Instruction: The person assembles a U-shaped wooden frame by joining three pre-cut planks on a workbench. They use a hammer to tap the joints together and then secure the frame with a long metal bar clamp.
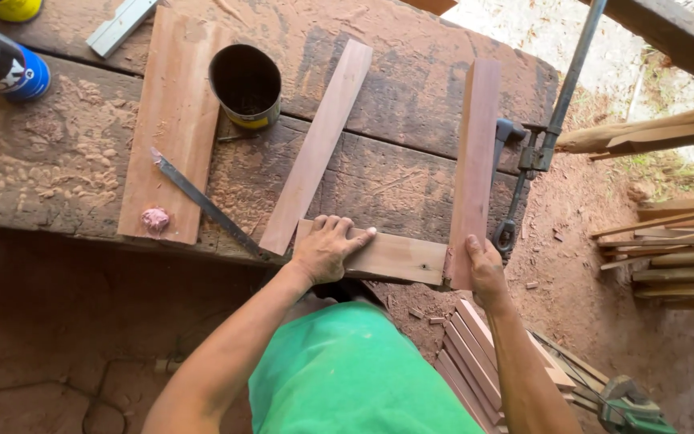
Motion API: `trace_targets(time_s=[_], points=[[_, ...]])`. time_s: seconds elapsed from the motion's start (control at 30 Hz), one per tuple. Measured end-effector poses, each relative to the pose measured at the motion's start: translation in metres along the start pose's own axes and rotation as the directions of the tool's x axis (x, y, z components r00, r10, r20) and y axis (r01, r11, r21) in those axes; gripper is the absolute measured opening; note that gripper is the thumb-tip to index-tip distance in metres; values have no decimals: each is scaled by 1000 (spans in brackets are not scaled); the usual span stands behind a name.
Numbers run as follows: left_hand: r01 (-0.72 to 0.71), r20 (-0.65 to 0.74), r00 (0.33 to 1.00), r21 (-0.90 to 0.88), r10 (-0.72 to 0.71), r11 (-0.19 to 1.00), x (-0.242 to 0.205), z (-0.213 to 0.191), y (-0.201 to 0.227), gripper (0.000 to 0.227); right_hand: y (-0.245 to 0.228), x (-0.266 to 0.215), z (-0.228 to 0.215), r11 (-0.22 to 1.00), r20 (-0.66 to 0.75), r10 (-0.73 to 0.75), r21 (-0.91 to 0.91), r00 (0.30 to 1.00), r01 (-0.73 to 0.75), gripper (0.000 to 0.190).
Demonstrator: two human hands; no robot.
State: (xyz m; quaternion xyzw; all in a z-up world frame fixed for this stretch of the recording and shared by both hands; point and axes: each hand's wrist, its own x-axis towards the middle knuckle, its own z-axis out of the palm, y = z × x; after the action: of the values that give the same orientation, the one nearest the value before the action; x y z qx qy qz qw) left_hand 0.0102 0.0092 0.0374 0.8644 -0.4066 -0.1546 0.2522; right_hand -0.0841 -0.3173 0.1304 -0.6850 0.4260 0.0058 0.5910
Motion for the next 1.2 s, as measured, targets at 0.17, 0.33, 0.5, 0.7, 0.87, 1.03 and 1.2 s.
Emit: trace_targets(time_s=[0.17,0.33,0.5,0.7,0.87,1.03,1.2], points=[[6,-5,1000,-5,-6,1000,3,32,-10,94,-23,-22,21,1000,-32,-16,3,999,16,24],[-11,-87,996,4,12,1000,5,37,-12,89,-48,-33,32,992,-37,-60,-114,997,56,23],[-21,-80,997,12,22,1000,3,46,-18,95,-56,-39,36,952,4,-58,-301,998,57,22],[-9,-131,991,2,10,1000,3,35,-16,96,-38,-20,28,980,-90,-26,-200,996,8,32],[20,-131,991,-33,-25,999,3,30,-16,101,-91,-48,44,878,-32,-122,-470,992,93,37],[66,-300,952,25,-56,997,-25,-68,10,97,-116,-55,47,937,132,-112,-316,985,149,53],[705,-286,612,-225,-737,673,-54,-68,-17,93,-103,-61,46,947,129,30,-321,991,13,59]])
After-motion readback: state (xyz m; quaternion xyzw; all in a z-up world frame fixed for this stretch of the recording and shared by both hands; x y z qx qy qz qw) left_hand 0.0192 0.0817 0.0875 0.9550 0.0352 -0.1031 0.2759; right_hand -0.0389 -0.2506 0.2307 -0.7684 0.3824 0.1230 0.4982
